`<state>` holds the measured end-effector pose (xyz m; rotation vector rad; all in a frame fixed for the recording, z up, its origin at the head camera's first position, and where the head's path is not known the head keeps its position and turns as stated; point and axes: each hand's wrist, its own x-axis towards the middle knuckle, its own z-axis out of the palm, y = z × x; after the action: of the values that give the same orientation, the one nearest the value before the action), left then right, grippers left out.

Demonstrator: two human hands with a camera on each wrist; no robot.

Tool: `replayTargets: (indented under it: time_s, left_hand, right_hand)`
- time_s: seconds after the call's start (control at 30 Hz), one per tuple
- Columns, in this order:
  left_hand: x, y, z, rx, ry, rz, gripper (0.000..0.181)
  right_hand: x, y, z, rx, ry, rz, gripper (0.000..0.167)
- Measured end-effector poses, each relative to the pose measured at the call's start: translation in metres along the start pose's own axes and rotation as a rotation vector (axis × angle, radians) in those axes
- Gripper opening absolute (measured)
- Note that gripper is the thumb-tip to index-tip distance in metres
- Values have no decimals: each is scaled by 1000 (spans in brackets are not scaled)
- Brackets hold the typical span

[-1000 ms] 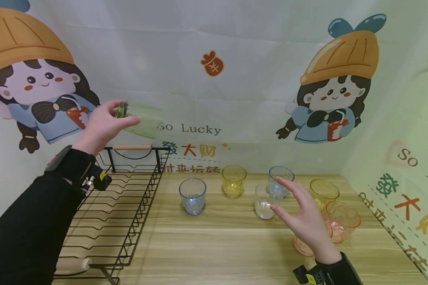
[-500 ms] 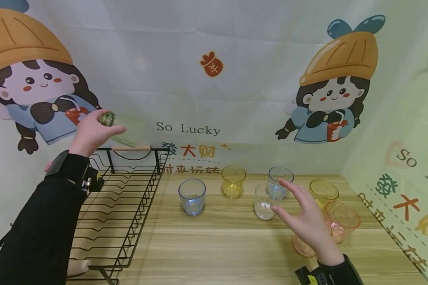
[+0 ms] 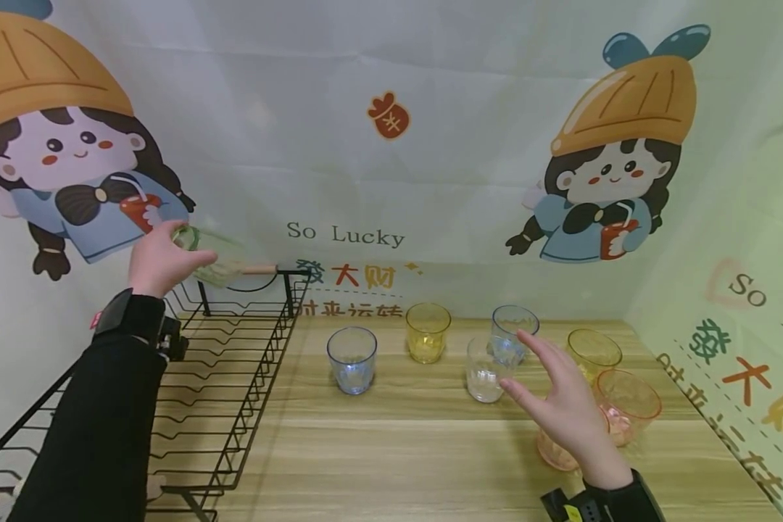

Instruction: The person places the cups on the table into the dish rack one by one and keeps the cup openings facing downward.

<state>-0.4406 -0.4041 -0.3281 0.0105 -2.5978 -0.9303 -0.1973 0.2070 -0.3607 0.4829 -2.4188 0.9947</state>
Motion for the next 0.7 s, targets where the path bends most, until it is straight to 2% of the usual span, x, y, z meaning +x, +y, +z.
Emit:
replayTargets:
  time_s: [0.1, 0.13, 0.2, 0.23, 0.33, 0.47, 0.7]
  left_hand:
    - [-22, 24, -4, 24, 14, -20, 96]
    - [-32, 39, -8, 49, 8, -33, 97]
    - [-47, 59, -11, 76, 15, -45, 93]
    - [-56, 71, -15, 92, 0, -55, 94]
    - [-72, 89, -19, 133, 5, -84, 89]
    - [-84, 94, -18, 167, 17, -132, 88]
    - [-86, 83, -9, 199, 38, -171, 88]
  right_hand:
    - [0, 0, 0, -12, -4, 19, 67]
    - [0, 0, -1, -17, -5, 24, 67]
    - [-1, 1, -1, -23, -5, 32, 67]
    - [-1, 1, -1, -26, -3, 33, 68]
    - [-2, 2, -1, -35, 8, 34, 67]
    - [-3, 4, -2, -41, 17, 28, 68]
    - [-4, 5, -3, -50, 14, 48, 69]
